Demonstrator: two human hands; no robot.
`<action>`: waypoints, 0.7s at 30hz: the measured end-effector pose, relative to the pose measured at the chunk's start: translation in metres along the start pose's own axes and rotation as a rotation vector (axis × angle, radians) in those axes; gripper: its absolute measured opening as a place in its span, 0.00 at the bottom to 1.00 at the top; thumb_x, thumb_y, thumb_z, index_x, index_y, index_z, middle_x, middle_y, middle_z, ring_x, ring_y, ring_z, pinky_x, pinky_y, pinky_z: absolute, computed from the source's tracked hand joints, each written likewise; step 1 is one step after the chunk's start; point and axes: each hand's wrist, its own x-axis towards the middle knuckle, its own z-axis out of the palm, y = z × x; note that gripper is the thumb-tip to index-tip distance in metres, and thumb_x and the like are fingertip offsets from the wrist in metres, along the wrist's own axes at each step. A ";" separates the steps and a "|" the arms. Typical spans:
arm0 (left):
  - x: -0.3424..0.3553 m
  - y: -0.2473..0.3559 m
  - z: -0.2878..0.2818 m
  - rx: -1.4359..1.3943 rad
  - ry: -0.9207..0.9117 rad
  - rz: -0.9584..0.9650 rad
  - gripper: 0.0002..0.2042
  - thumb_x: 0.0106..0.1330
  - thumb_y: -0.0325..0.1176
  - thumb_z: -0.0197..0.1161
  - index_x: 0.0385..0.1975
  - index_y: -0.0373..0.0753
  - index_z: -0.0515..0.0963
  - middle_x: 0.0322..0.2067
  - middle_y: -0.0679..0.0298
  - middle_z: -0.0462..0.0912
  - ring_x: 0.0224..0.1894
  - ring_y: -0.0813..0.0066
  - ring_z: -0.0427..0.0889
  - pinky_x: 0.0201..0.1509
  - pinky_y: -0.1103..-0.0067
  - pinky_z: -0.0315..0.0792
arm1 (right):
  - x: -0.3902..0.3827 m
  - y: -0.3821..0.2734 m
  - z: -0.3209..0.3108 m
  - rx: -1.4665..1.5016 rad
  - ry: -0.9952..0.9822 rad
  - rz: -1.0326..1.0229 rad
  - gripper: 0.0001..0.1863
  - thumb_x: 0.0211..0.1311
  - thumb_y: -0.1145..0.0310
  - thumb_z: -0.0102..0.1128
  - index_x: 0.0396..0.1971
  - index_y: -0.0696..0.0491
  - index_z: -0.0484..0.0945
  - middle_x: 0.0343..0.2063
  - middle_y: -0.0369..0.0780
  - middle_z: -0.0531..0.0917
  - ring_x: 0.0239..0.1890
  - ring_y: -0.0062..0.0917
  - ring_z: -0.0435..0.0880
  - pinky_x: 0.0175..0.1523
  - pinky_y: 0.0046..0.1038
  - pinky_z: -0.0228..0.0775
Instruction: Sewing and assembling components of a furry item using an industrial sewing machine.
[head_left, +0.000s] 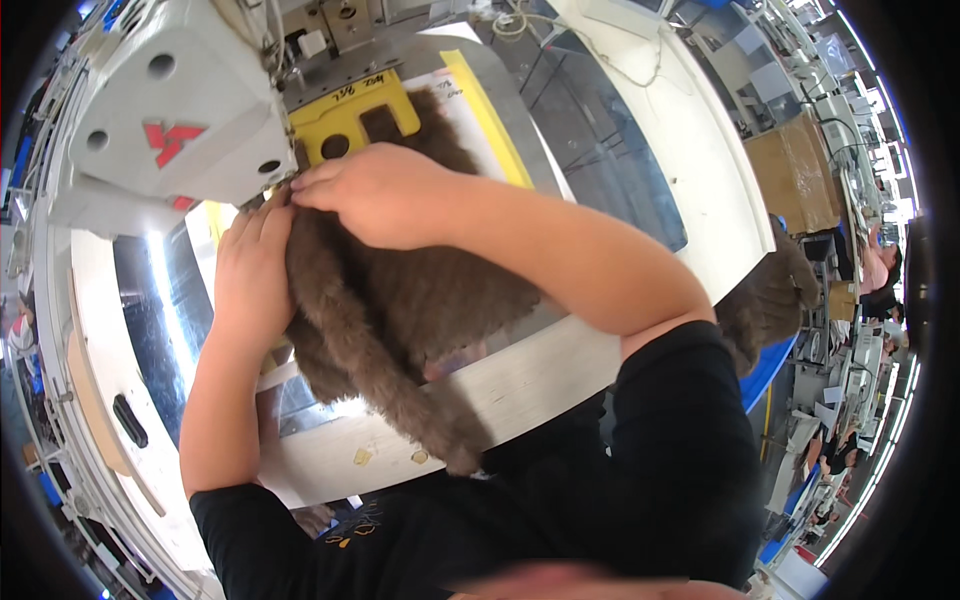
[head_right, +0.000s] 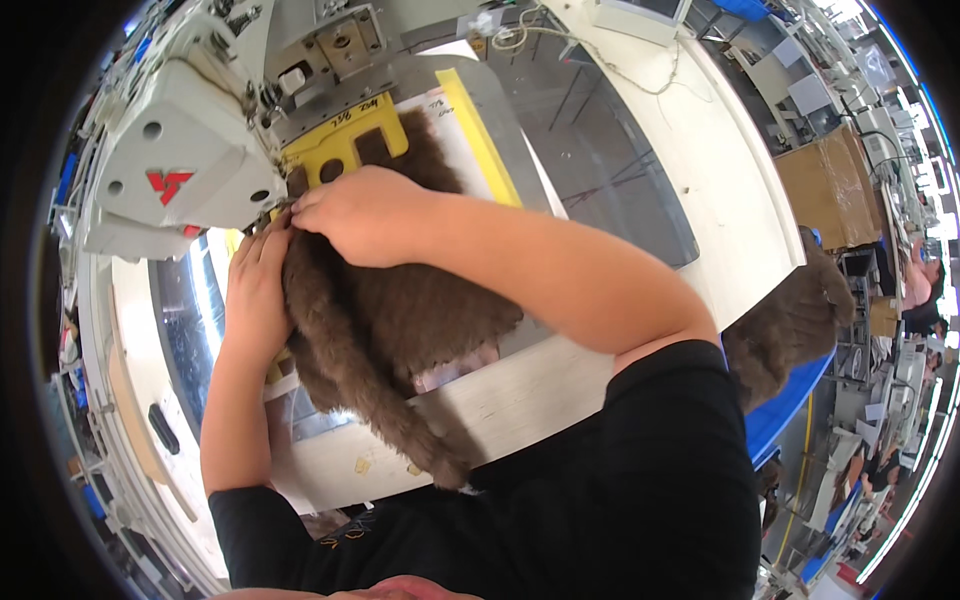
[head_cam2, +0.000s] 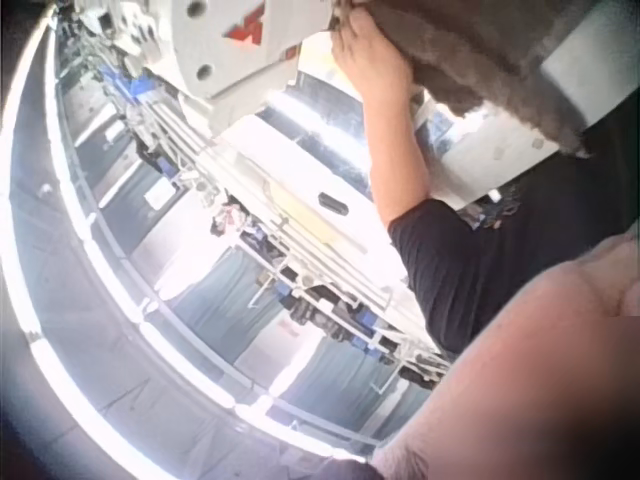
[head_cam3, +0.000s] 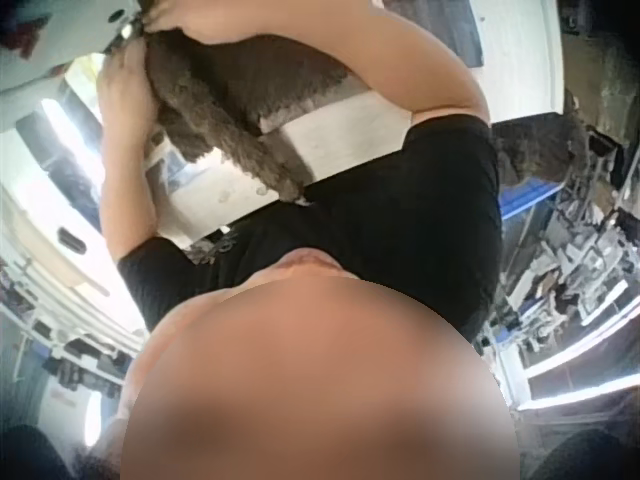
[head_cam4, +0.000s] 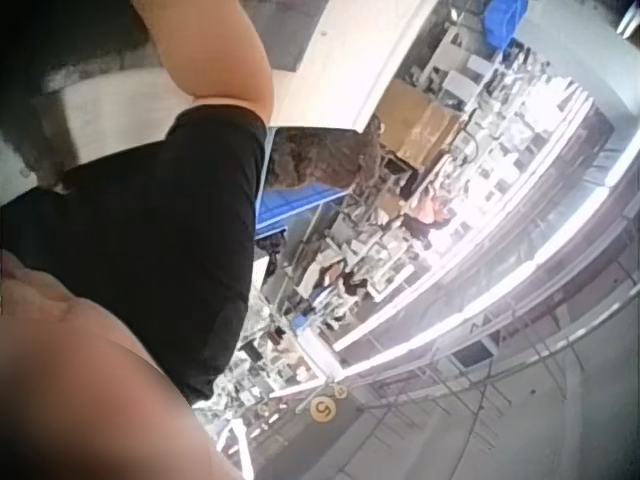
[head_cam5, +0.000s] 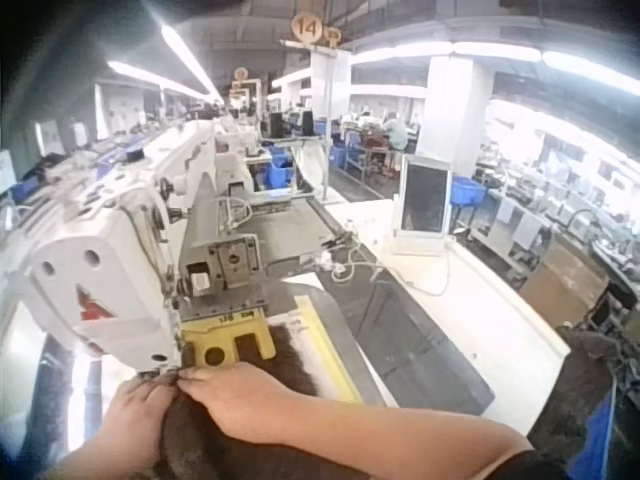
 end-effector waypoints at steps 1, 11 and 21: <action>-0.003 0.001 -0.003 0.016 -0.028 -0.035 0.20 0.62 0.22 0.58 0.55 0.33 0.76 0.59 0.49 0.80 0.57 0.45 0.78 0.63 0.61 0.72 | 0.001 -0.004 0.001 0.002 -0.032 0.016 0.22 0.62 0.77 0.51 0.54 0.57 0.84 0.58 0.44 0.84 0.59 0.40 0.83 0.62 0.39 0.76; 0.002 0.003 -0.006 -0.015 0.023 0.011 0.20 0.59 0.24 0.59 0.54 0.34 0.76 0.58 0.48 0.81 0.57 0.45 0.79 0.62 0.60 0.72 | 0.000 -0.007 0.000 -0.088 0.019 -0.028 0.13 0.63 0.72 0.53 0.40 0.55 0.86 0.44 0.41 0.87 0.45 0.39 0.87 0.48 0.40 0.81; 0.000 0.004 -0.008 -0.029 -0.053 -0.036 0.21 0.56 0.23 0.62 0.52 0.35 0.74 0.60 0.51 0.80 0.59 0.50 0.78 0.62 0.61 0.72 | 0.003 -0.014 -0.009 -0.119 -0.023 0.000 0.15 0.64 0.75 0.52 0.46 0.56 0.85 0.50 0.40 0.87 0.50 0.38 0.86 0.52 0.37 0.81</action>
